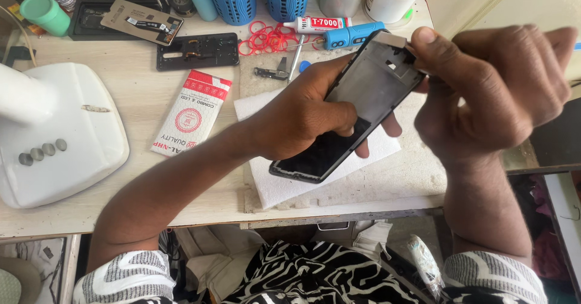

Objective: The person works on a disassembled smartphone at a repair bench, prying the old display assembly from the frame with a pry tool, cleaning the frame, connecting the flex cable of a new display, and pressing the new screen into place. They then power the phone on to test it and later reopen the back cover.

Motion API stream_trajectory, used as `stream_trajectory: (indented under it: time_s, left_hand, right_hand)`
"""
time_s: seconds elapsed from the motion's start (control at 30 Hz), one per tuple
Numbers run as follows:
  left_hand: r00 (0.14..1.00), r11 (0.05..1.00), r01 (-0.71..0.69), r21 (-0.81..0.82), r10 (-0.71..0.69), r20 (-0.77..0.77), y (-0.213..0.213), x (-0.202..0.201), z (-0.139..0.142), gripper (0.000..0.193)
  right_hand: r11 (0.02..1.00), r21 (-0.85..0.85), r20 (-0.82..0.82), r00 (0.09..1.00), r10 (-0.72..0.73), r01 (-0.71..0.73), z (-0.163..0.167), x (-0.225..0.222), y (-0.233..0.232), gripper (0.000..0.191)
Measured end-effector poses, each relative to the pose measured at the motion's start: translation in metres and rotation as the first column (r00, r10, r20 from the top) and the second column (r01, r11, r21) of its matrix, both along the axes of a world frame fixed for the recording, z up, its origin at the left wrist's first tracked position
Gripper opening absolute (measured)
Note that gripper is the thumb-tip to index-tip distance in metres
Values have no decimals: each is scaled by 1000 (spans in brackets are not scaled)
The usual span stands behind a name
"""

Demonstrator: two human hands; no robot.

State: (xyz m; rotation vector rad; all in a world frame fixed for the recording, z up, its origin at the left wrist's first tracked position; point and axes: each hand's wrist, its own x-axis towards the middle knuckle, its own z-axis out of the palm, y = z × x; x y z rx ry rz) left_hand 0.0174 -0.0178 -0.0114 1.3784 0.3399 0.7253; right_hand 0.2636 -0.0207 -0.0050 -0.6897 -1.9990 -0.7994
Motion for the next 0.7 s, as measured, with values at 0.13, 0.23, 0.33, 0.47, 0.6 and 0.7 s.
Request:
stream_trajectory:
  time_s: [0.13, 0.23, 0.33, 0.47, 0.6, 0.7]
  left_hand:
    - [994, 998, 69, 1, -69, 87, -3, -2, 6, 66]
    - [995, 995, 103, 15, -102, -14, -3, -4, 12, 69]
    - [981, 984, 174, -33, -176, -77, -3, -8, 17, 63]
    - [969, 971, 227, -71, -232, -82, -5, -8, 19, 62]
    - [966, 965, 247, -86, -252, -53, -3, -8, 20, 108]
    - [971, 963, 234, -137, -239, -19, 2, -6, 17, 128]
  right_hand:
    - [998, -20, 29, 997, 65, -64, 4, 11, 7, 12]
    - [985, -88, 25, 988, 154, -151, 13, 16, 10, 14]
    - [981, -41, 101, 976, 193, -190, 21, 12, 12, 11]
    - [945, 128, 266, 928, 261, -302, 22, 0, 22, 17]
    - [966, 33, 247, 939, 240, -255, 22, 8, 19, 22]
    - [977, -76, 204, 956, 212, -200, 23, 13, 18, 17]
